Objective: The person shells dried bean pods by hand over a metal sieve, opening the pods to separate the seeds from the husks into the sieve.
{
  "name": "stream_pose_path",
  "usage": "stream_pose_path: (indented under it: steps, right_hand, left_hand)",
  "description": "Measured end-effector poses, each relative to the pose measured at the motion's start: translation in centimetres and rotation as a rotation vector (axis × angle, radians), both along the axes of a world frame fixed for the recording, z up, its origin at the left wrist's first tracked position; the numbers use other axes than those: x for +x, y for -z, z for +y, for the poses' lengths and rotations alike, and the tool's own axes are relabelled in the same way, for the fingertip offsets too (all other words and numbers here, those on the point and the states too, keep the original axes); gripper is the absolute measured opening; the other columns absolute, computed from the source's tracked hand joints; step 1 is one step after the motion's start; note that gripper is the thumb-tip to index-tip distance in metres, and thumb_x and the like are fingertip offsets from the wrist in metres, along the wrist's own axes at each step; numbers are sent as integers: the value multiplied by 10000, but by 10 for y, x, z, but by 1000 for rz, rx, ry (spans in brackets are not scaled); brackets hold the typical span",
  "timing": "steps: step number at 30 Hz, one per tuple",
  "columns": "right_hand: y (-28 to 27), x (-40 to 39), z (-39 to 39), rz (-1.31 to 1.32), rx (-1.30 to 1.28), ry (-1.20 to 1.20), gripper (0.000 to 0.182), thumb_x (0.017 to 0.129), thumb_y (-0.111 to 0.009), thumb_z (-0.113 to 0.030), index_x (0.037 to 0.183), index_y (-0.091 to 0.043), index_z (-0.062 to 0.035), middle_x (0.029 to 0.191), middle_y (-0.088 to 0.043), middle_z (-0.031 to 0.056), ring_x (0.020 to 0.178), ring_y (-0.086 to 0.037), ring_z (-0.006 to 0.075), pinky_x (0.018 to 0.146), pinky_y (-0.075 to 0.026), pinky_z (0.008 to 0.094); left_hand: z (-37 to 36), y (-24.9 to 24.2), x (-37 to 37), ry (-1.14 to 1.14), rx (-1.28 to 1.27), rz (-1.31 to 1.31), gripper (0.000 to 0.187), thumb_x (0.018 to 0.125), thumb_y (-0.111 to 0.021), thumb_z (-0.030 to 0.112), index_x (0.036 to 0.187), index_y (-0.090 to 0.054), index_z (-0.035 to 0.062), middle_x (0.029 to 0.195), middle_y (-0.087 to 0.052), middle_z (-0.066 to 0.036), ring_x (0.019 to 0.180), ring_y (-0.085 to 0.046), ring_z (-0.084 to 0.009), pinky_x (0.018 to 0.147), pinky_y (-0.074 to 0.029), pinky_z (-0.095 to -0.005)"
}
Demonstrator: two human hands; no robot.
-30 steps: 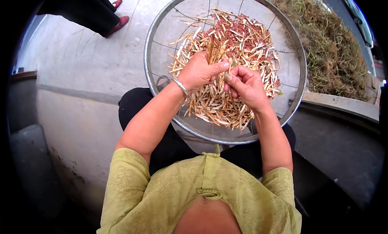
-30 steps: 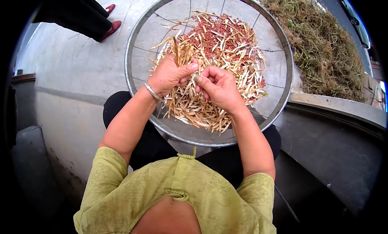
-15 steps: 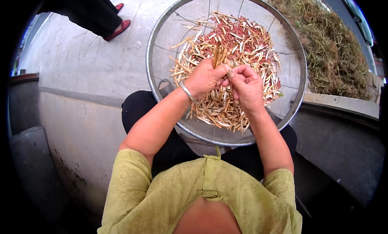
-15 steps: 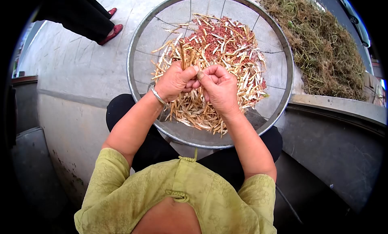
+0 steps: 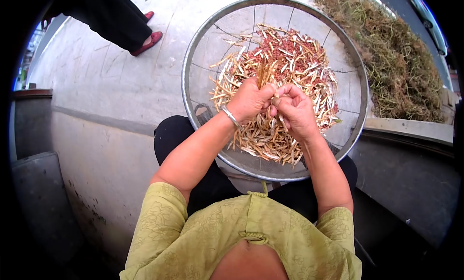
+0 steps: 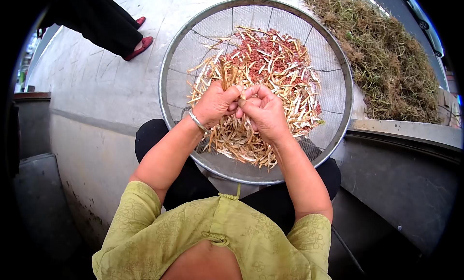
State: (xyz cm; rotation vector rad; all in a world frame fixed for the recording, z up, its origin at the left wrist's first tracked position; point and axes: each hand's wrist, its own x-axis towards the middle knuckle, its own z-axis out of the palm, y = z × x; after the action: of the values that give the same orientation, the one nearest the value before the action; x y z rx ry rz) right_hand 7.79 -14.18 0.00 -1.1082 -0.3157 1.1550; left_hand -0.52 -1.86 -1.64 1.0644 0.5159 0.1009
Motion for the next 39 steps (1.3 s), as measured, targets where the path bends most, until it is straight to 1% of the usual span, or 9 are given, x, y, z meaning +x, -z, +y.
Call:
stream_pose_path:
  steps: [8,11,16,24,30,33,36,38,39]
  right_hand:
    - [-7,1,3,-128,-215,-202,123,870,-540,-191,875,-508,-72,585,-574,56,310,-347,40,304,-240,178]
    - [-10,-1,5,-109,-226,-247,127,874,-515,-163,796,-522,-63,567,-579,60,336,-388,48,313,-276,185]
    - [-7,-7,-4,-90,-100,-290,160,814,-622,-106,756,-480,-61,628,-606,85,362,-425,62,340,-311,178]
    - [-5,-6,-6,-25,-67,-274,156,828,-609,-112,765,-478,-55,607,-600,74,364,-433,68,341,-316,175]
    - [4,-5,-6,-85,-93,-236,148,845,-590,-139,768,-501,-48,636,-606,75,432,-485,80,393,-366,184]
    - [13,-8,-8,-246,-133,-305,158,855,-572,-154,748,-530,-44,637,-601,57,451,-501,84,413,-383,201]
    - [44,-16,-4,-672,-258,-283,155,808,-595,-174,768,-586,-25,582,-583,61,499,-557,126,478,-445,263]
    - [79,-16,-4,-1030,-180,-250,151,749,-634,-182,820,-631,-48,704,-619,117,591,-603,217,570,-485,322]
    - [54,-22,1,-1146,-200,-289,156,748,-632,-157,853,-623,-42,736,-614,122,597,-608,210,569,-488,310]
  left_hand:
    - [2,-48,-9,89,260,169,181,801,-543,181,807,-572,3,634,-582,-39,529,-521,-88,459,-421,-255]
    - [3,-8,-6,-58,394,111,179,809,-548,194,814,-561,15,647,-552,-15,555,-480,-72,475,-402,-249]
    - [10,-5,-9,-104,286,11,168,847,-521,173,740,-495,45,541,-459,22,448,-405,-65,411,-339,-240]
    - [8,3,-10,-177,91,-61,178,862,-512,175,733,-492,54,531,-455,12,399,-381,-60,369,-305,-216]
    - [11,-6,-12,-156,115,-5,216,861,-490,164,744,-592,14,635,-551,-18,566,-501,-88,509,-407,-236]
    - [14,-19,-13,-151,210,-118,215,869,-491,214,837,-606,34,777,-620,-38,529,-470,-50,434,-321,-170]
    - [22,-18,-15,-166,105,-95,242,888,-477,222,787,-582,29,689,-607,-44,440,-413,-43,389,-288,-175]
    - [29,-27,-19,-176,68,-190,220,873,-475,183,731,-545,30,683,-598,-59,576,-542,-97,449,-378,-217]
    - [32,-28,-21,-183,64,-257,207,885,-474,206,755,-518,50,663,-551,-27,578,-535,-91,446,-373,-215]
